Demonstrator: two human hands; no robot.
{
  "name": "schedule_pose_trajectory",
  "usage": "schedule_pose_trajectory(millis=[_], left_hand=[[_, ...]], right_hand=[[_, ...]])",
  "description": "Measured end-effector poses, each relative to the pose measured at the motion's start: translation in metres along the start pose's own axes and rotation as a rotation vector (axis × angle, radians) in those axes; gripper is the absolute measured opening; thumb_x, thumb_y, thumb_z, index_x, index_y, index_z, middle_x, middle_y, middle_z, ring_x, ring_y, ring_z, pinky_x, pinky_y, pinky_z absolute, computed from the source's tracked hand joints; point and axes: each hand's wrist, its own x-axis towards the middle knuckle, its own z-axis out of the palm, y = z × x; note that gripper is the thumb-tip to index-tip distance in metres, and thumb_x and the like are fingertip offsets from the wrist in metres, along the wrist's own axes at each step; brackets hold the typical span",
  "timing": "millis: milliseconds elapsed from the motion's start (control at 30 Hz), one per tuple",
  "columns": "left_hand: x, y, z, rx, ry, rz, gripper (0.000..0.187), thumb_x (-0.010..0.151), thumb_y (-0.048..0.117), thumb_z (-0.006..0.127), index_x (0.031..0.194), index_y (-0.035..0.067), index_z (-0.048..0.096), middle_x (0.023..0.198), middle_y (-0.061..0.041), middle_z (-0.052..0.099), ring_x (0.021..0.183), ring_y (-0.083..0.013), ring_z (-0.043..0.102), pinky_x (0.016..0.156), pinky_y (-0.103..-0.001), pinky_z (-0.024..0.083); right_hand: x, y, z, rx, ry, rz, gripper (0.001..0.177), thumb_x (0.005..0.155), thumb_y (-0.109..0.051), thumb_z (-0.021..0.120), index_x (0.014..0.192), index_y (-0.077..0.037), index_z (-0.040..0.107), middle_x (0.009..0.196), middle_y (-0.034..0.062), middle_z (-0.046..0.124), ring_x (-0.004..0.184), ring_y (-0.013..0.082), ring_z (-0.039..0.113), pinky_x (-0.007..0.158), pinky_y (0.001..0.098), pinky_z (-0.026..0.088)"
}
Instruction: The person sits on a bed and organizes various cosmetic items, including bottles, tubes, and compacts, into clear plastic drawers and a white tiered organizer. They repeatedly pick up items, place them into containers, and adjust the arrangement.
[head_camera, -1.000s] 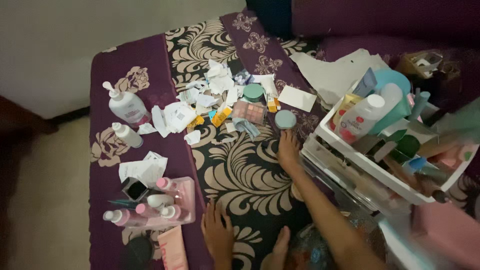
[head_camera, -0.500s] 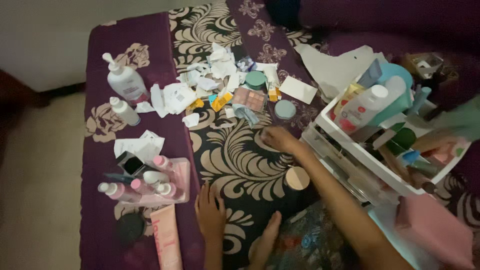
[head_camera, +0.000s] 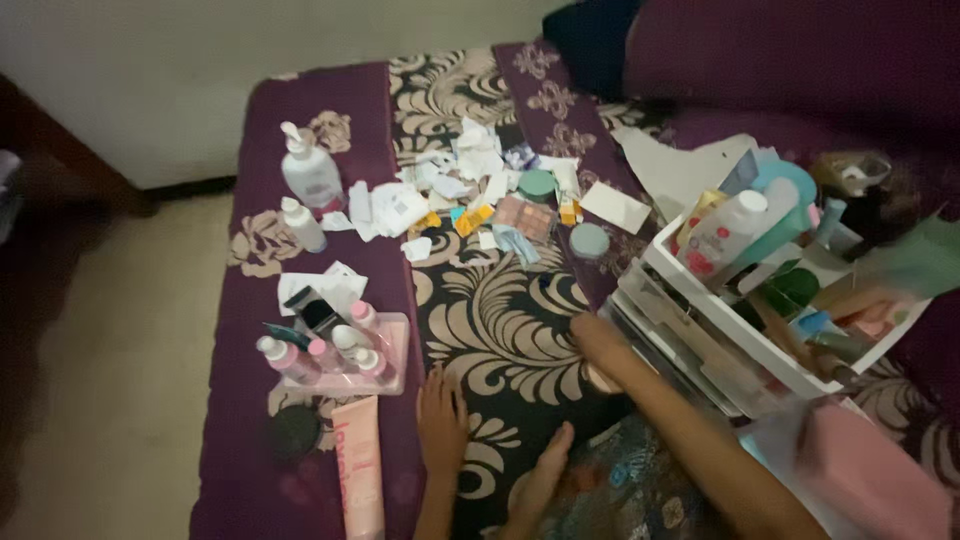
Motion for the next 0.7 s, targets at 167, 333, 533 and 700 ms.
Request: schedule_pose_trajectory(millis=[167,333,533,700], left_hand=[[-0.020,0.008,-0.014,-0.157,0.035,0.023,0.041,0.097,0.028,0.063,0.126,-0.001,0.063,0.144,-0.020,0.055,0.137,-0.0370,0.047,0.114,-0.050,0.032],[-0.022,0.021,-0.036,-0.711,-0.137,-0.207,0.029,0.098,0.026,0.068,0.118,0.006,0.072,0.116,-0.012,0.075,0.111,-0.0273,0.069,0.098,-0.039,0.052],[-0.066,0.009,-0.033,-1.078,-0.144,-0.369,0.029,0.092,0.017,0.078,0.115,0.000,0.074,0.100,-0.012,0.078,0.090,-0.0175,0.074,0.079,-0.031,0.059],[-0.083,-0.024,0.001,-1.101,-0.183,-0.470,0.038,0.095,0.018,0.073,0.128,0.000,0.070,0.104,-0.008,0.076,0.091,-0.0134,0.071,0.080,-0.027,0.058]], right_hand=[[-0.052,-0.019,-0.032,1.161,0.047,-0.310,0.017,0.098,-0.019,0.061,0.097,-0.002,0.065,0.086,0.0111,0.067,0.075,0.0217,0.063,0.068,0.0342,0.053],[-0.086,-0.114,-0.037,1.093,-0.248,-0.317,0.027,0.104,-0.030,0.061,0.108,-0.005,0.068,0.086,0.0055,0.065,0.072,0.0135,0.060,0.064,0.0283,0.052],[-0.115,-0.182,-0.006,1.151,-0.256,-0.414,0.024,0.100,-0.027,0.063,0.107,-0.005,0.067,0.094,0.0059,0.073,0.075,0.0126,0.067,0.067,0.0285,0.056],[-0.128,-0.188,0.006,1.215,0.028,-0.406,0.027,0.096,-0.023,0.069,0.114,-0.002,0.071,0.100,0.0066,0.073,0.086,0.0116,0.069,0.070,0.0284,0.057]])
